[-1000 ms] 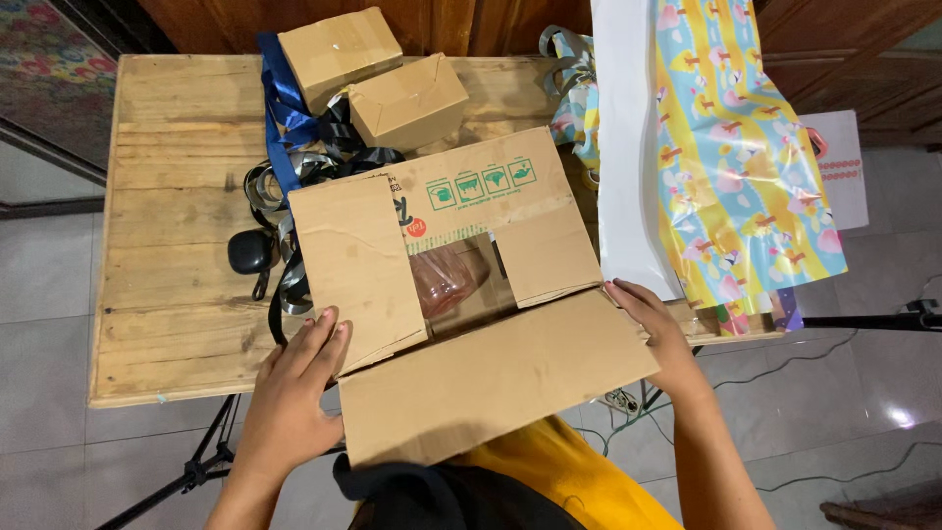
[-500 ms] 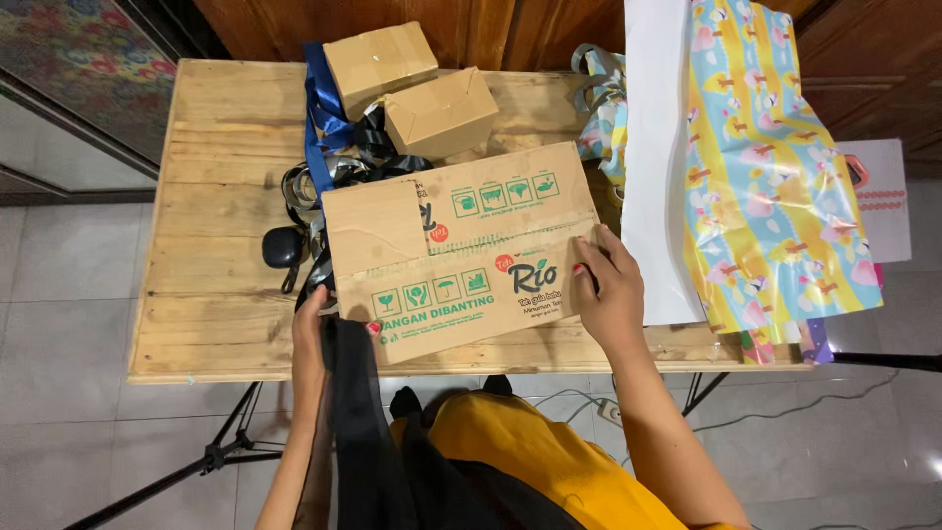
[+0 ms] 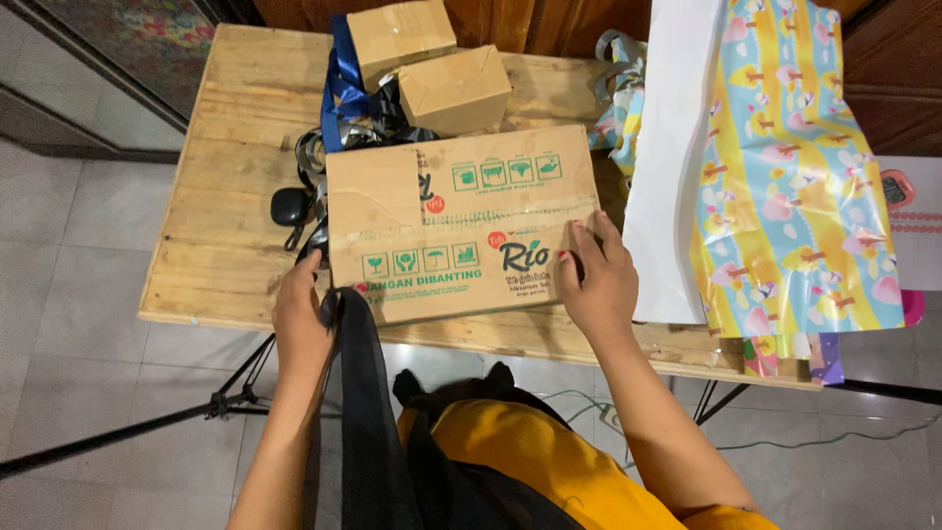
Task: The person places a pink spray bottle, a round container, and two dark bottles into a cardboard box on a wooden table. They close the box flaps, apply tape to seal it, and then place the sealed box onto a white sheet of wrapping paper.
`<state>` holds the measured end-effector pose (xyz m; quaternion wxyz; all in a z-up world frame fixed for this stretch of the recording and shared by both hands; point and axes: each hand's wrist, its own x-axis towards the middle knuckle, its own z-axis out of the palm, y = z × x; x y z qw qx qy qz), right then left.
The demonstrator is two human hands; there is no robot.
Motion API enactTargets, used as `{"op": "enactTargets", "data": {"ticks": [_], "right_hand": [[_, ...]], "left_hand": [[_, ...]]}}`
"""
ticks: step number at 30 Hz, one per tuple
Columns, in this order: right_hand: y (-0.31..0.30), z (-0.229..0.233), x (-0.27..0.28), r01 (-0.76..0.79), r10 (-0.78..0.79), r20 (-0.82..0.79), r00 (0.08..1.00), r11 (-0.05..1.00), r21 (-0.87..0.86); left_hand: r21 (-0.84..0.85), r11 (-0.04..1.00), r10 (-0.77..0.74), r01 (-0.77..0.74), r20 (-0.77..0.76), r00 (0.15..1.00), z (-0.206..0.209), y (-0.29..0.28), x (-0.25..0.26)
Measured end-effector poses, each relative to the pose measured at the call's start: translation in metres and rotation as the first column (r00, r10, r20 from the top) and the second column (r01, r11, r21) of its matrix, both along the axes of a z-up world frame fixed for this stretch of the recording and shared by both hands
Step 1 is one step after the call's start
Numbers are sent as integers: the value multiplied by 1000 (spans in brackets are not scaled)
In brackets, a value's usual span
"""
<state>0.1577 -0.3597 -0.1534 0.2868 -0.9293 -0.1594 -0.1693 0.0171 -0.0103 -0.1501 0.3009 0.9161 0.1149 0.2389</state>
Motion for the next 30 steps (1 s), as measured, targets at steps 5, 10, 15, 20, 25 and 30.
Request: {"op": "enactTargets", "data": {"ticks": [5,10,15,20,25,30], "right_hand": [[-5,-8,-3,-2,3,51,999,1000,-6],[-5,-15,-8,56,-56,12,998,997,-59],[-4,-22,-14,141,-139,48,989,989,-46],[-13,-22,-27,53,-67,125,990,992,111],[-20,-25,-31,58,16,-109,994,764,643],[-59,-31,-21,122,182,-195,964,351,928]], "left_hand": [[-598,800,-8,-53,-98,995,-11,-11,8],[-383,915,43,-126,-219,975,4,-14,2],[-87,994,55,-65,-115,992,6,-23,-14],[35,997,-70,70,-5,998,0,-34,-41],[54,997,-51,50,17,999,19,-42,-56],[87,996,-57,32,305,951,44,-52,-54]]}}
